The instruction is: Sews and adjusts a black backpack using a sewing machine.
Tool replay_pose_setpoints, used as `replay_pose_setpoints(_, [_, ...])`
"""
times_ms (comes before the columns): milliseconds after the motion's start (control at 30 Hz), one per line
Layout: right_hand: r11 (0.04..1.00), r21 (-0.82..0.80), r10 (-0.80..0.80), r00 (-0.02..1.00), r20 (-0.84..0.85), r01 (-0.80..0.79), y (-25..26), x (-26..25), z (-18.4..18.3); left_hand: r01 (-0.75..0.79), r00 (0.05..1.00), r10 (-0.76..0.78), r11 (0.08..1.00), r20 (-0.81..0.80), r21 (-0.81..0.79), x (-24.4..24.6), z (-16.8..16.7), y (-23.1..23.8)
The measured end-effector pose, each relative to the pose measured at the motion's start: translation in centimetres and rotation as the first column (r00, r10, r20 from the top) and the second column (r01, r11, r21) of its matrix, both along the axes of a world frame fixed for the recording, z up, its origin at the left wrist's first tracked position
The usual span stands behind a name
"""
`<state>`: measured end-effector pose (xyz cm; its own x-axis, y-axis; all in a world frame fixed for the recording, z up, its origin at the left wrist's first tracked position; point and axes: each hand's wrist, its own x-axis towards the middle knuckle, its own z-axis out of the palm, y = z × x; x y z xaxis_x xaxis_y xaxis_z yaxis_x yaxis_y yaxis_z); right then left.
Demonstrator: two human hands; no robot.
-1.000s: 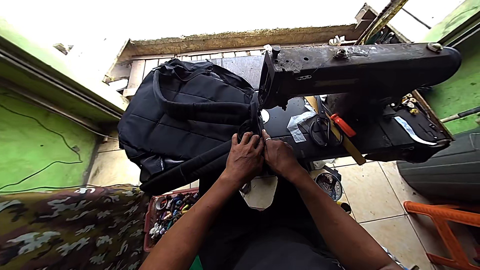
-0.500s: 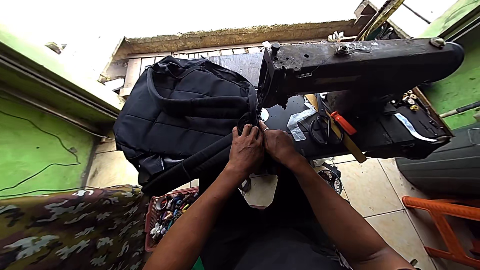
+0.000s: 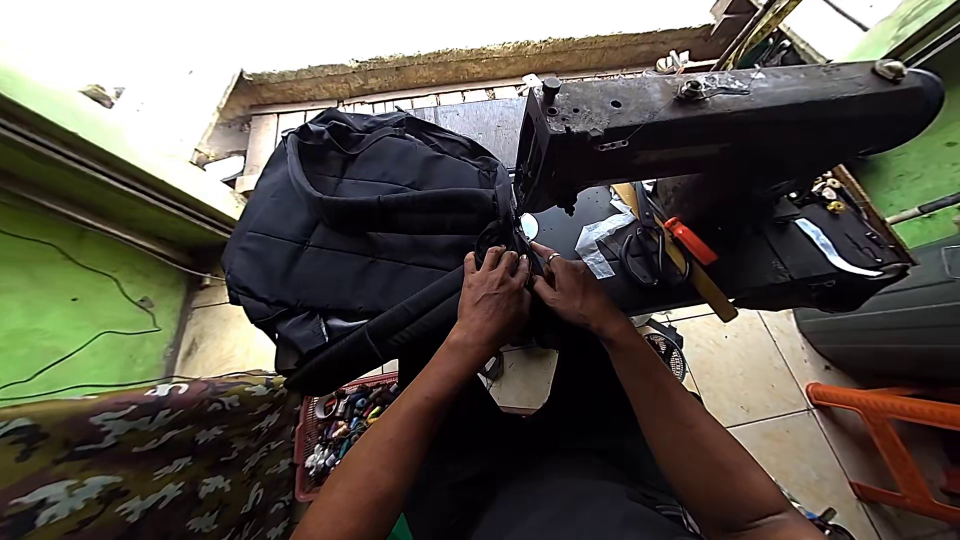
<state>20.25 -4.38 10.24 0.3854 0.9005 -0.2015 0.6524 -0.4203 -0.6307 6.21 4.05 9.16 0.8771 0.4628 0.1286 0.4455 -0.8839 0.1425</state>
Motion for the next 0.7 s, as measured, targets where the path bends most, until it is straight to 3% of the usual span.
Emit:
replay_pose_setpoints(500, [0.988, -0.108, 0.144, 0.917, 0.371, -0.112, 0.0, -2.2, -0.1, 0.022, 0.998, -0.021, 1.0, -0.056, 0.02, 0.0, -0.1, -0.4])
replay_pose_setpoints(700, [0.965, -0.23, 0.21, 0.896, 0.391, -0.126, 1.2, -1.8, 0.8, 0.01, 0.992, -0.008, 1.0, -0.128, 0.018, 0.5, 0.3, -0.2])
